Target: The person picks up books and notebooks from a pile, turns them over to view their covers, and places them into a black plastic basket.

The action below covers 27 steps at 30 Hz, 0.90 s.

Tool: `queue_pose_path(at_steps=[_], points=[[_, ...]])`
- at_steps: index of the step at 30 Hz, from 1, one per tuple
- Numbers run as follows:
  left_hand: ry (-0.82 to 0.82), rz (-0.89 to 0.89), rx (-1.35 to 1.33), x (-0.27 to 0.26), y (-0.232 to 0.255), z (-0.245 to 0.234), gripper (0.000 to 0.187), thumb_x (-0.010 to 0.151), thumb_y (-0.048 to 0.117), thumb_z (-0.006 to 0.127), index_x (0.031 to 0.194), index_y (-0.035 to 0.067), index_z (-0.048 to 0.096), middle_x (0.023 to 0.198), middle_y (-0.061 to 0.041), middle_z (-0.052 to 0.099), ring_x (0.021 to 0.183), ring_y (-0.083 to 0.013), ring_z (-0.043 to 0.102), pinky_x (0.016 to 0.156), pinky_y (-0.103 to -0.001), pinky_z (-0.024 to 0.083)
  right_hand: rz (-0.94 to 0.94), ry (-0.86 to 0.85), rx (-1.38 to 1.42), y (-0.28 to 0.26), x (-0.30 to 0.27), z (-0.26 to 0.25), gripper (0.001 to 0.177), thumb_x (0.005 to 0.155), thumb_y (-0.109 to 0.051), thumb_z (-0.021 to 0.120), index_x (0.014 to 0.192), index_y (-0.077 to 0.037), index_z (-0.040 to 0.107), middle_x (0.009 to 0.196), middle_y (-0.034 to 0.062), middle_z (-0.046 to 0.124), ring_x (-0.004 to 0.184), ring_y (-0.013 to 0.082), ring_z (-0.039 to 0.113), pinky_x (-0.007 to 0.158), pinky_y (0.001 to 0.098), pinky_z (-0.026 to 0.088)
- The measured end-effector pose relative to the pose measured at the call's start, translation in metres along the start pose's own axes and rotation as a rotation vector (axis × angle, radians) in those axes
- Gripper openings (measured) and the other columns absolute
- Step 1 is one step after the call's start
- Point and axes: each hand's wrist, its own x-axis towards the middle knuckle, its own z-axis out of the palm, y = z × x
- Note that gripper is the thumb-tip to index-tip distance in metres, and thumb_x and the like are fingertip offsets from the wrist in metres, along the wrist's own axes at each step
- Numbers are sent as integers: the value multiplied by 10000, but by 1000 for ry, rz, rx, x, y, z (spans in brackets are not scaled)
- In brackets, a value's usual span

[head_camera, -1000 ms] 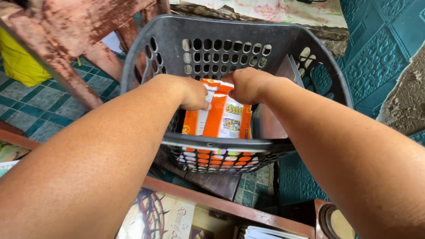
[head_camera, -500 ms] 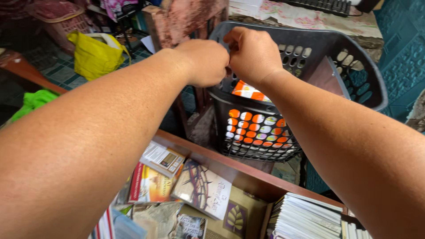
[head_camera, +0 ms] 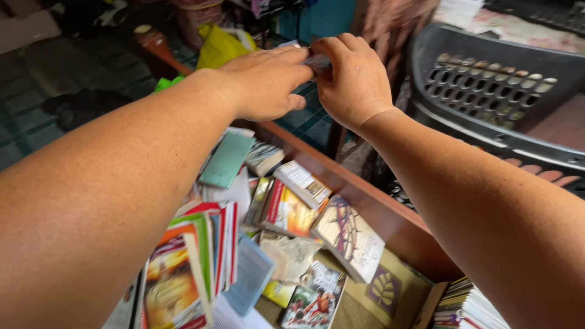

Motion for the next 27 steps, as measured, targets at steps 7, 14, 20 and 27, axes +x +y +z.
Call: queue_pose_path(at_steps=[7, 14, 20, 27], points=[[-153, -343, -137, -109, -41, 24, 609, 980, 263, 563, 1553, 213, 363, 1709, -22, 120, 1549, -251, 202, 1208, -412, 241, 104, -234, 109, -78, -11, 60, 439, 839, -87, 639, 1278, -93, 653, 1198, 170, 676, 1123, 392, 619, 962, 493, 487], [-280, -640, -228, -202, -64, 36, 707, 970, 316, 562, 1607, 267, 259, 1732, -17, 86, 1509, -332, 295, 1211, -433, 289, 263, -595, 101, -148, -13, 94, 469, 944, -260, 574, 1396, -138, 548, 1312, 164, 631, 1204, 376, 592, 1015, 483, 458], [-321, -713, -308, -276, -68, 45, 697, 1005, 500, 464, 1613, 253, 230, 1702, -75, 143, 1558, -304, 214, 1215, -493, 207, 436, -803, 78, -205, -24, 94, 590, 978, -442, 508, 1500, -182, 419, 1462, 151, 528, 1320, 363, 515, 1070, 473, 417], [-383, -731, -372, -329, -77, 57, 662, 1011, 469, 436, 1616, 279, 245, 1719, -50, 132, 1561, -296, 207, 1235, -435, 223, 451, -893, 17, -249, -28, 90, 592, 997, -468, 494, 1512, -183, 432, 1350, 216, 617, 1249, 406, 581, 1041, 485, 465]])
